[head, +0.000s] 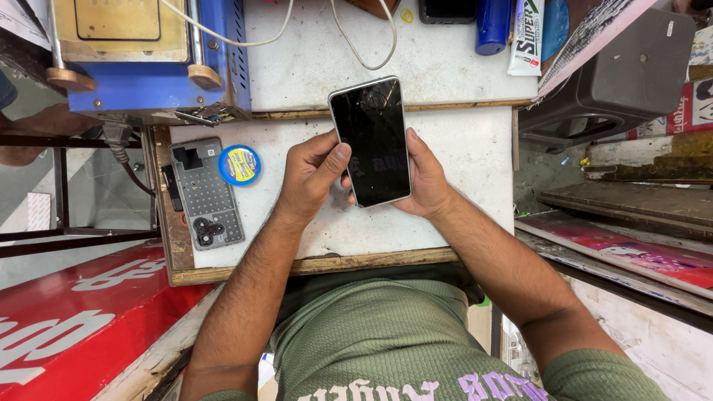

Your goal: The person uses a screwdriver to pry and separate the screen from the smartphone body on a workbench. They then lift the phone, inspect the screen, and place it back down. The person handles a small white object over the phone before the clip ends.

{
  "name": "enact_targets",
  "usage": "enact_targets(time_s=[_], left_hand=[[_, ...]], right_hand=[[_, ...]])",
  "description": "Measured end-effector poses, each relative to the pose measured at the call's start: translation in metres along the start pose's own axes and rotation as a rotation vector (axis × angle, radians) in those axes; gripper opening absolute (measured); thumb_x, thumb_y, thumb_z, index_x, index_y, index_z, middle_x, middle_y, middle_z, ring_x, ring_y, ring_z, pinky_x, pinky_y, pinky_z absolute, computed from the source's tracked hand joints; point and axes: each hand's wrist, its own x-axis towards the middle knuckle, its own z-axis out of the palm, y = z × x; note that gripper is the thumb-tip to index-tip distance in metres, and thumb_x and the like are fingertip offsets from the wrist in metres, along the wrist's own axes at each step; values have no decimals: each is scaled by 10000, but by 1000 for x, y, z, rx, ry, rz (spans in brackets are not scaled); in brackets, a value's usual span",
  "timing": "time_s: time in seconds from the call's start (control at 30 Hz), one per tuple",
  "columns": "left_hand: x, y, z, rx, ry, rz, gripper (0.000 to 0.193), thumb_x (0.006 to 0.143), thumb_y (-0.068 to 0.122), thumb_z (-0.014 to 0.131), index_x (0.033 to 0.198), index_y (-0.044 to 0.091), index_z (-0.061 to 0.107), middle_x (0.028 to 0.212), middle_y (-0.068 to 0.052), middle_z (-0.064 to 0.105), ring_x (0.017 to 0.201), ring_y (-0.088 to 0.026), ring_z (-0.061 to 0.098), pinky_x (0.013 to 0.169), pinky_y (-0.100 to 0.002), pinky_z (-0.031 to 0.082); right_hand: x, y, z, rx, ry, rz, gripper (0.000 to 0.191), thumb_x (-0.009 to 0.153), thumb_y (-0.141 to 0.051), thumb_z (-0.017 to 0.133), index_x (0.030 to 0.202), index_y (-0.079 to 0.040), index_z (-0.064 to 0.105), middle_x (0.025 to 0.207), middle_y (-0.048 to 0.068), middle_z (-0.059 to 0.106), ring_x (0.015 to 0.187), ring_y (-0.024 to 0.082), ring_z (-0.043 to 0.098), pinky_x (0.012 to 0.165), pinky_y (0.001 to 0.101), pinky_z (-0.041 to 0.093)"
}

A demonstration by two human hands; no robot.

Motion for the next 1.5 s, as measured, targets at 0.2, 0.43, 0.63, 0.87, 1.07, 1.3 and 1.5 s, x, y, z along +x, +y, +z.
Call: enact_targets(time_s=[0.2, 0.43, 0.63, 0.87, 1.07, 1.3, 1.5], left_hand=[[1, 2, 1, -5, 0, 3, 425, 1100, 298, 596, 1368, -28, 650, 785, 5, 644, 646, -45, 568, 583, -214, 498], [1, 3, 1, -26, 4, -22, 425, 1091, 294, 592, 1367, -25, 644, 778, 11, 640, 637, -40, 564, 562, -217, 520], [1, 0, 0, -45, 14, -29, 436, 1087, 281, 597, 1393, -30, 623, 791, 2, 648, 633, -37, 562, 555, -222, 532], [-1, -8, -4, -49, 14, -28, 422, 1099, 275, 587, 1374, -40, 638, 796, -4, 640, 635, -45, 559, 521, -227, 526], [-3, -14, -6, -109, 7, -40, 441, 1085, 267, 595, 1401, -40, 608, 800, -6, 621, 639, -55, 551, 482, -238, 528], [-4, -13, -7, -91, 29, -54, 435, 1077, 281, 605, 1362, -45, 645, 830, -2, 628, 641, -57, 516, 491, -222, 476], [2, 0, -1, -59, 66, -66, 329, 1063, 282, 615, 1119, -31, 701, 787, -1, 603, 633, -71, 513, 495, -236, 463]], right_hand=[[1, -1, 3, 7, 5, 11, 755, 1106, -622, 311, 1555, -27, 433, 1354, 249, 629, 1187, 361, 702, 950, 559, 634], [0, 0, 3, 19, 26, 25, 761, 1102, -629, 294, 1554, -31, 429, 1351, 247, 628, 1194, 364, 697, 962, 574, 630], [0, 1, 1, 14, 20, 18, 759, 1103, -628, 280, 1557, -38, 426, 1354, 245, 626, 1198, 361, 697, 957, 577, 632], [-2, 3, -4, -11, 24, 17, 770, 1096, -643, 286, 1558, -44, 432, 1364, 241, 620, 1205, 358, 691, 959, 561, 631], [-4, 6, -8, -13, 21, 9, 767, 1095, -644, 304, 1557, -45, 433, 1379, 231, 613, 1212, 360, 684, 963, 552, 632], [-5, 7, -8, -15, 59, 19, 800, 1071, -676, 313, 1566, -59, 433, 1392, 222, 602, 1198, 370, 680, 962, 556, 609], [-3, 6, -8, 14, 126, 91, 807, 1047, -688, 300, 1527, -59, 462, 1314, 248, 651, 1135, 400, 691, 984, 536, 570]])
